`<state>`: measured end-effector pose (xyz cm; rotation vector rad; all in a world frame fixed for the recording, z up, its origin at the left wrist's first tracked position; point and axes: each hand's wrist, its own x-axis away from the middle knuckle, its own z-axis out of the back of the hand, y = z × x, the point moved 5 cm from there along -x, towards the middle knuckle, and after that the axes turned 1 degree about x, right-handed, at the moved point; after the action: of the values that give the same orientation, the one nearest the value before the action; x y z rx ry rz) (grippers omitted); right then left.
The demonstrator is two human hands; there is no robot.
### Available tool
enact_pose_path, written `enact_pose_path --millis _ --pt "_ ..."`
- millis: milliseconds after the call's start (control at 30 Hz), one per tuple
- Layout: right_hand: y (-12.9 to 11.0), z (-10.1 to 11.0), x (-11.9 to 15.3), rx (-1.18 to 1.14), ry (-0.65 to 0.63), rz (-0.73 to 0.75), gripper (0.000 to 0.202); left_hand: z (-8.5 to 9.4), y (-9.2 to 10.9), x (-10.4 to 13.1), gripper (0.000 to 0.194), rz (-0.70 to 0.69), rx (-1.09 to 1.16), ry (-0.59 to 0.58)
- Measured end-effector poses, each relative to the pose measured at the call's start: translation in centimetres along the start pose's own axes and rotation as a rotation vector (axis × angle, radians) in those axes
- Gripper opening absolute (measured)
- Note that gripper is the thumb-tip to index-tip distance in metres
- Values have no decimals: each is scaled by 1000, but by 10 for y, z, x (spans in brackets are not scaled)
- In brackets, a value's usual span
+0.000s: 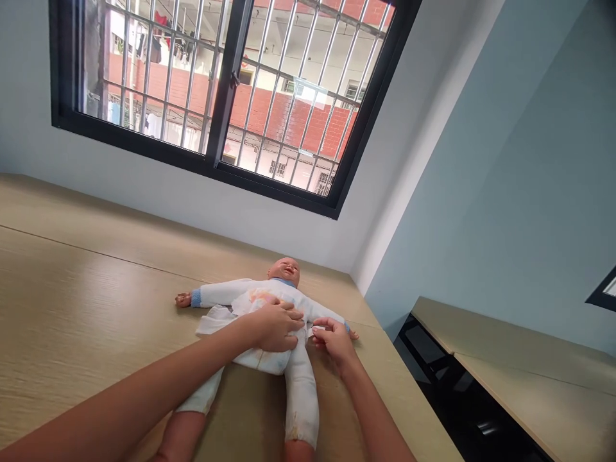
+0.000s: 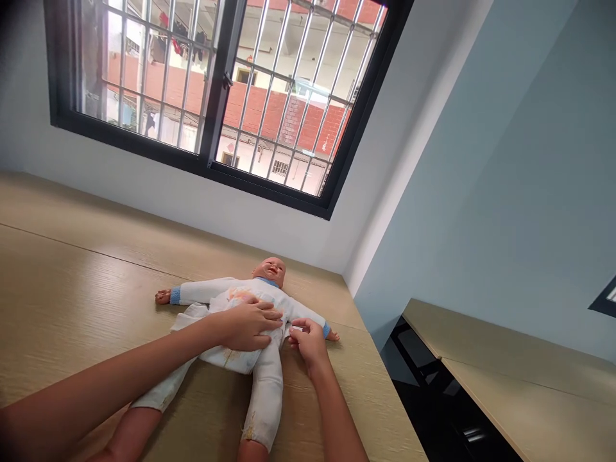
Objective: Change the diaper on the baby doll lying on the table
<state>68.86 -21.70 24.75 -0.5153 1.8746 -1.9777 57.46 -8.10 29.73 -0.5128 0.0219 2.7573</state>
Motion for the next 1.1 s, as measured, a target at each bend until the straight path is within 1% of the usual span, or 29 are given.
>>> enact_pose_path --millis 100,200,267,367,500,600,733,900,1000,1100 --pt "1 8 2 -59 80 -67 31 -2 8 -5 32 -51 -14 -93" --pt "-1 6 4 -141 128 -75 35 1 11 -7 29 -32 -2 -119" --pt "-3 2 5 -201 156 -57 39 1 11 -6 25 -22 16 -127" --pt "-4 -4 5 -279 195 -38 40 0 11 -3 26 -30 46 -130" --pt "-4 -12 3 -353 228 -50 35 0 12 2 30 -6 69 -91" --pt "-4 -21 1 -392 225 -63 30 2 14 4 31 6 81 -81" --pt "-5 -35 -1 -402 220 -62 26 2 16 4 30 -6 92 -108" --pt "-6 -49 -3 -379 235 -51 22 1 18 4 28 -19 98 -104" --pt "-4 -45 -5 -386 247 -69 21 6 17 6 31 -33 96 -85" --pt "-3 -28 -6 -380 247 -95 22 14 8 8 42 -19 149 2"
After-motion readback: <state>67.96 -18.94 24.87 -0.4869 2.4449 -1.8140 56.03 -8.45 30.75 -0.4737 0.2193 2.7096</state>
